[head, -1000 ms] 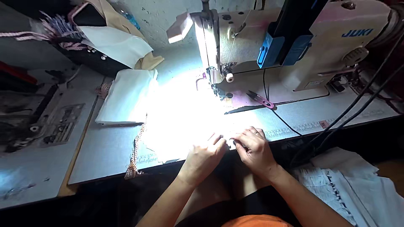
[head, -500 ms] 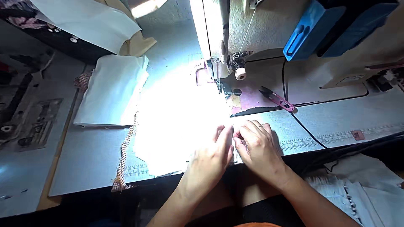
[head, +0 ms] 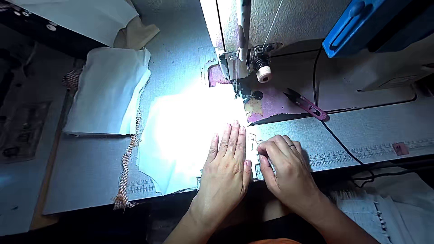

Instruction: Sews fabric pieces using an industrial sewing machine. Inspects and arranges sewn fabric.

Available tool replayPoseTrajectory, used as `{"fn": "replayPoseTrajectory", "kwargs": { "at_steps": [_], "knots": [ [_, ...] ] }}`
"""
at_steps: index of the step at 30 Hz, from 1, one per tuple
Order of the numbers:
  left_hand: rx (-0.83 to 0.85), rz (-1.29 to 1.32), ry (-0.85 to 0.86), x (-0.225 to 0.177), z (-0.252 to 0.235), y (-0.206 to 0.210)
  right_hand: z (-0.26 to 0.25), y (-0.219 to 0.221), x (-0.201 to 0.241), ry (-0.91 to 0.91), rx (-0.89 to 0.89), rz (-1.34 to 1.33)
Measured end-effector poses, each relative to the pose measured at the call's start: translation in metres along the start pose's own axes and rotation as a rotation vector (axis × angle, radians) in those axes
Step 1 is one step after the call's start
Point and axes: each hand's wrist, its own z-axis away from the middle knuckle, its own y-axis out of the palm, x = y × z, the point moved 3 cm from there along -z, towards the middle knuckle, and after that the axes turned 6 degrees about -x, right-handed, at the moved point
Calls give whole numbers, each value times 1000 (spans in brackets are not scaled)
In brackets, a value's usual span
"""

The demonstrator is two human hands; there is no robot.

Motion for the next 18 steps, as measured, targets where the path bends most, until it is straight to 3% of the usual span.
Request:
{"fn": "replayPoseTrajectory", "kwargs": {
  "at_steps": [4,8,15,18],
  "knots": [
    [-12,-2,-18,1,-1,-5,18,-7,8,-149,27,-142],
    [21,-6,-14,0,-3,-10,31,-1,5,-215,-6,-112],
    [144,99,13,7,-1,-12,29,2,-4,-208,-52,-209],
    [44,277,35,11,5,-18,24,0,-6,-189,-54,-217]
  ]
}}
